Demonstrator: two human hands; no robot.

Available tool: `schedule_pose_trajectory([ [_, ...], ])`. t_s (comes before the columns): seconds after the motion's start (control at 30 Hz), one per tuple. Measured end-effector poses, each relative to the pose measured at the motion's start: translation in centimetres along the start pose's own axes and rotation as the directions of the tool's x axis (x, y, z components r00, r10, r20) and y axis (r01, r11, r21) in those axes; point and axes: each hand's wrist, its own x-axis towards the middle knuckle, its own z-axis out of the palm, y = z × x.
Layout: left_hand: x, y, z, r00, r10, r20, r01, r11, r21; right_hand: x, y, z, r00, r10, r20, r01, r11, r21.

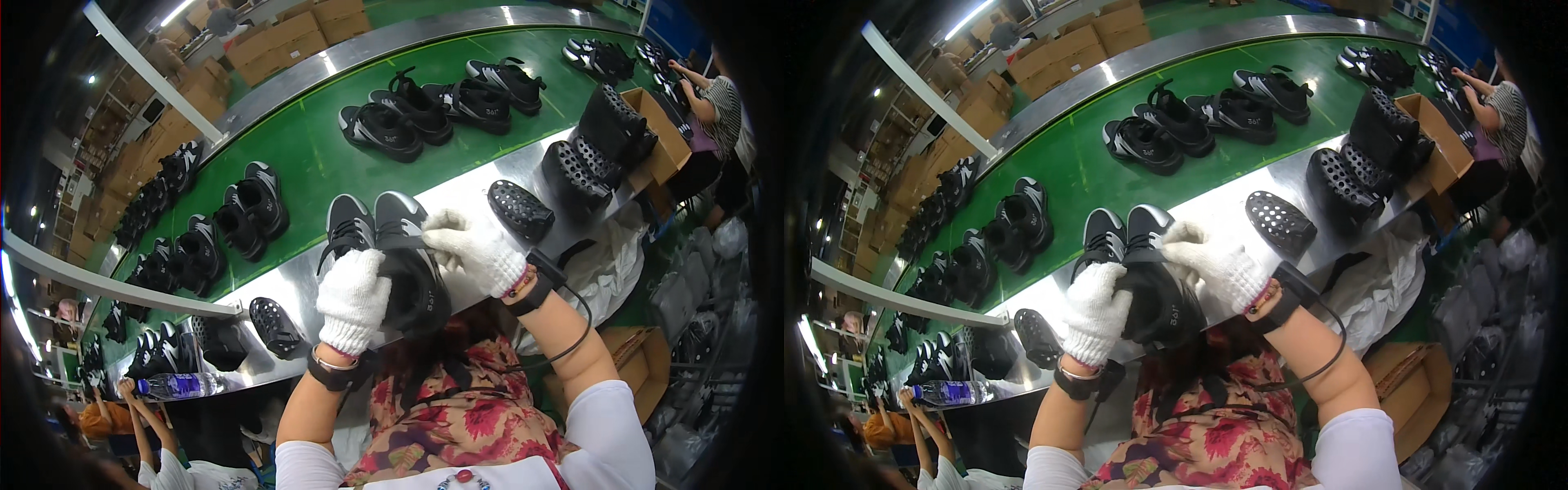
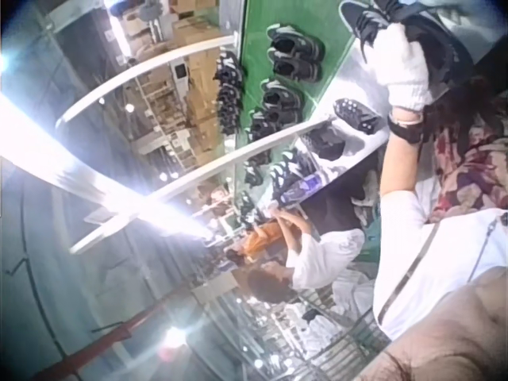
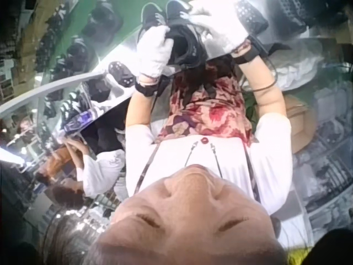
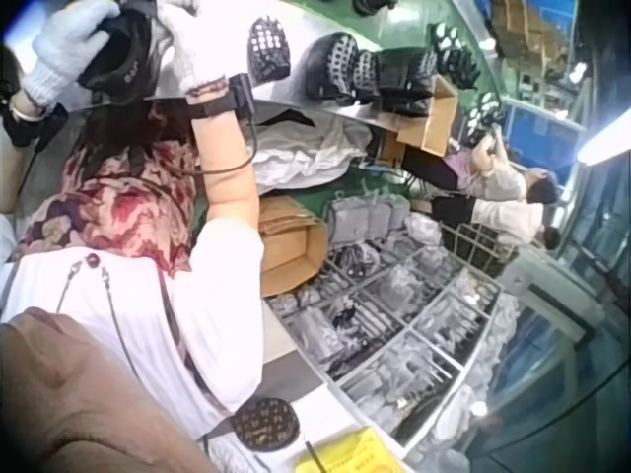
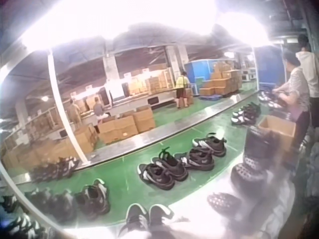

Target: Insert shoe tongues and components into black athletic sneakers.

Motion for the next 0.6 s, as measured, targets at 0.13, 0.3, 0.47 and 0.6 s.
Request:
schedule_pose_trajectory([
  [0.13, 0.1, 0.5, 0.1, 0.998, -0.062, -0.013, 0.062, 0.998, 0.007, -1.2, 2.0, -1.1, 0.995, 0.098, -0.034, -0.098, 0.995, -0.007],
  [0.3, 0.4, 0.7, 0.4, 0.997, -0.074, 0.006, 0.074, 0.997, 0.003, -2.0, 3.5, 0.1, 0.995, 0.094, -0.044, -0.097, 0.993, -0.067],
  [0.47, -0.1, 0.1, 0.3, 0.997, -0.075, -0.032, 0.074, 0.997, -0.019, -1.6, 4.0, -0.6, 0.966, -0.255, -0.050, 0.161, 0.736, -0.658],
  [0.6, -0.7, 0.9, -0.4, 0.995, -0.100, -0.019, 0.095, 0.981, -0.169, -2.2, 3.3, 3.0, 0.888, -0.441, 0.132, 0.286, 0.304, -0.909],
])
